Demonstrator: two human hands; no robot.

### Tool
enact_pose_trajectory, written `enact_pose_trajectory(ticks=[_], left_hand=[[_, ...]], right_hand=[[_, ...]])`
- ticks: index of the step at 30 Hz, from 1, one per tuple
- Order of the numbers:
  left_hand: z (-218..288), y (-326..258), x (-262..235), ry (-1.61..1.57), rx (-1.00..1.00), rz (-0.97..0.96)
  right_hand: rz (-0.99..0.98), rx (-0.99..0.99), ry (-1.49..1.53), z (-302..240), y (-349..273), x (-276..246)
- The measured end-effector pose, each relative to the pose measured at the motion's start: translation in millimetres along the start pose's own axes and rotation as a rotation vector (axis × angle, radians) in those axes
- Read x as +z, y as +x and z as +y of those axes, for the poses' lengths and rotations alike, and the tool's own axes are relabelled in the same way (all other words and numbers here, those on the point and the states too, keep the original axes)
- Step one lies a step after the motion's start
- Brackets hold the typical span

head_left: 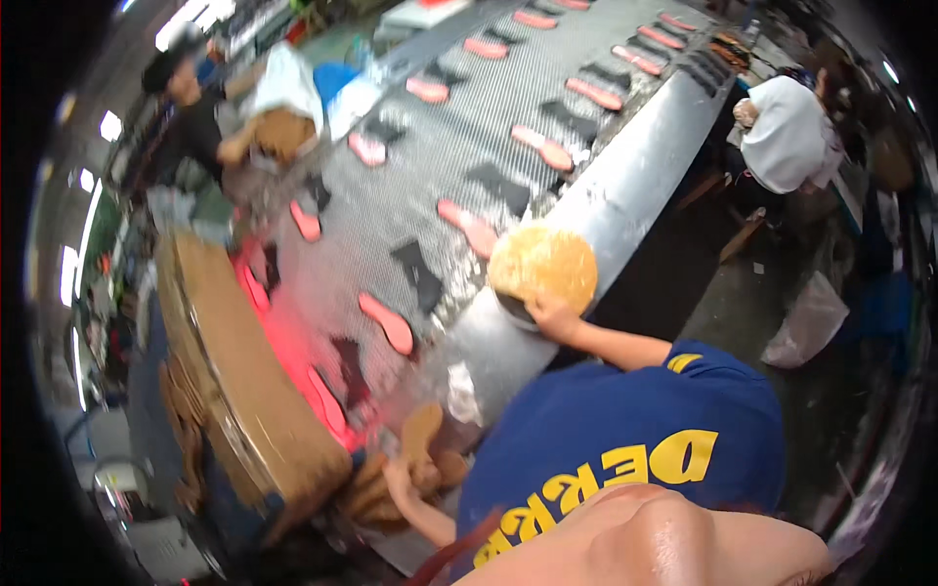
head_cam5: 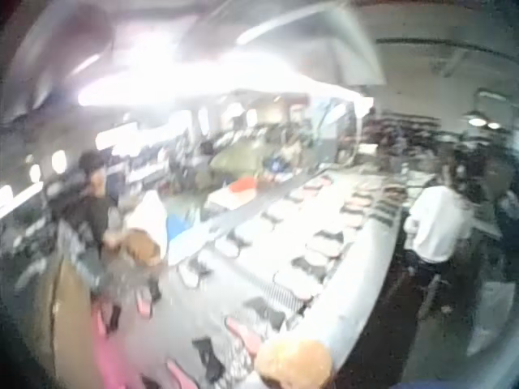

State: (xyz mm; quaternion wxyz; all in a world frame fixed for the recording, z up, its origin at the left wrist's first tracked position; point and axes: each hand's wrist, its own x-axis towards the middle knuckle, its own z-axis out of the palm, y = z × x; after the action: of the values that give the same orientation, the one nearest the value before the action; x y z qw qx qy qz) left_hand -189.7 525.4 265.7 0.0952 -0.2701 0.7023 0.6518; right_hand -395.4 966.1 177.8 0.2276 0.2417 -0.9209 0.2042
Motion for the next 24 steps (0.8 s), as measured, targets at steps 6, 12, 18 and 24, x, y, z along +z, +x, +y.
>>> enact_pose_trajectory(ticks=[6,12,18,24], left_hand=[[32,24,107,-0.417,-0.021,-0.025],[53,11,150,-0.575,-0.01,-0.086],[80,3,172,-0.772,-0.05,-0.089],[119,-10,193,-0.73,0.33,-0.229]], right_hand=[[-0.062,0.284,0.127,0,-7,-13],[-0.041,0.342,0.274,-14,-1,-27],[-0.24,1.179,0.986,0,22,-39],[0.248,0.948,1.639,22,50,-46]])
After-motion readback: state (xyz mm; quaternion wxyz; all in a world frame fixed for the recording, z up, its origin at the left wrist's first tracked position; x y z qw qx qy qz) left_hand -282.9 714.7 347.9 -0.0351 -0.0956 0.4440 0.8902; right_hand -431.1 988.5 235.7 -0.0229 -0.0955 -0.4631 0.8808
